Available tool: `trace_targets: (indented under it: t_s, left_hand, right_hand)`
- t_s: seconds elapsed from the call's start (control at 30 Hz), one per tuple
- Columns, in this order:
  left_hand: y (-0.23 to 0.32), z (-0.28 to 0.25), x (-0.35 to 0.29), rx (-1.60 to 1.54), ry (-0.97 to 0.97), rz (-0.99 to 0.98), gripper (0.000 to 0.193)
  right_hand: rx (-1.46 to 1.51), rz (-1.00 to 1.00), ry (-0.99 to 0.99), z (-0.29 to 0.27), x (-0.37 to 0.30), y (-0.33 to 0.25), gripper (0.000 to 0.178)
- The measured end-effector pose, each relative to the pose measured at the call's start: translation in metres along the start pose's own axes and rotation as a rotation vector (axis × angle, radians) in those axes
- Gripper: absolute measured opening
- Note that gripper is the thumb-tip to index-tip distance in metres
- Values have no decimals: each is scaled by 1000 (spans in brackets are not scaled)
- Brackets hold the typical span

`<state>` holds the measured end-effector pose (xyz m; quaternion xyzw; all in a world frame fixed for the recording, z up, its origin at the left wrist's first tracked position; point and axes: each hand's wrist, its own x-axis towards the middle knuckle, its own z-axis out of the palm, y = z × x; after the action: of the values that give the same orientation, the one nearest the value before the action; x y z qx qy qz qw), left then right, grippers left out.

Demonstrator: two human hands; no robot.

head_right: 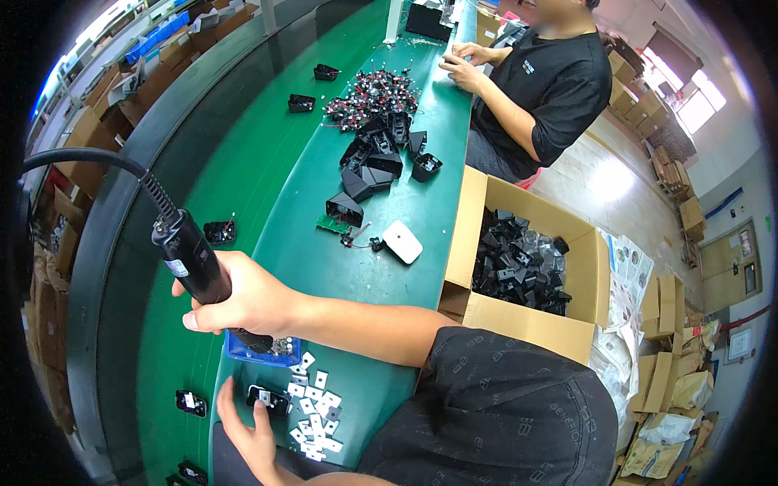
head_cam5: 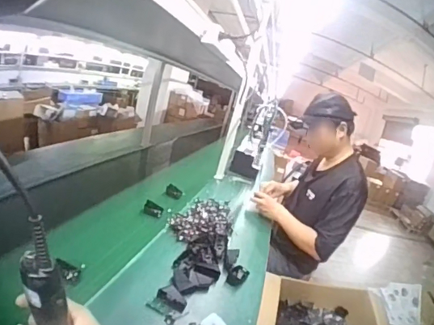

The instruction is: Using an electric screwdriver to attach metal components to black plastic electronic housings on an assembly line.

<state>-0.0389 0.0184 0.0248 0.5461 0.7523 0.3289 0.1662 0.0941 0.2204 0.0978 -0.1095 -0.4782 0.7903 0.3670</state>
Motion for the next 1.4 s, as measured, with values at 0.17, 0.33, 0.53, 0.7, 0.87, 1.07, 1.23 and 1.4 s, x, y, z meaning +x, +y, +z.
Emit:
trace_targets:
  t_s: [0.17,0.33,0.53,0.7,0.87,1.07,1.23,1.4]
  left_hand:
    - [36,18,12,-100,151,70,48]
    - [49,37,15,-134,114,37,32]
    - [57,44,13,-190,151,6,12]
    - [43,49,8,-141,130,40,20]
    - [49,39,14,-86,216,132,21]
    - [43,27,-21,-124,248,33,11]
    - [29,23,-54,-17,228,-112,9]
    - [30,43,-61,-3,121,-63,9]
  right_hand:
    - [50,62,-15,7,-8,-5,38]
    - [88,81,-50,10,-15,-7,39]
    - [75,66,-23,10,-26,-9,39]
    - [105,52,1,6,-20,6,37]
    - [-76,69,86,7,-30,-12,44]
    - [-312,-64,229,17,-33,1,54]
    - [-205,-61,72,3,-50,7,63]
    - [-425,28,361,26,-67,37,52]
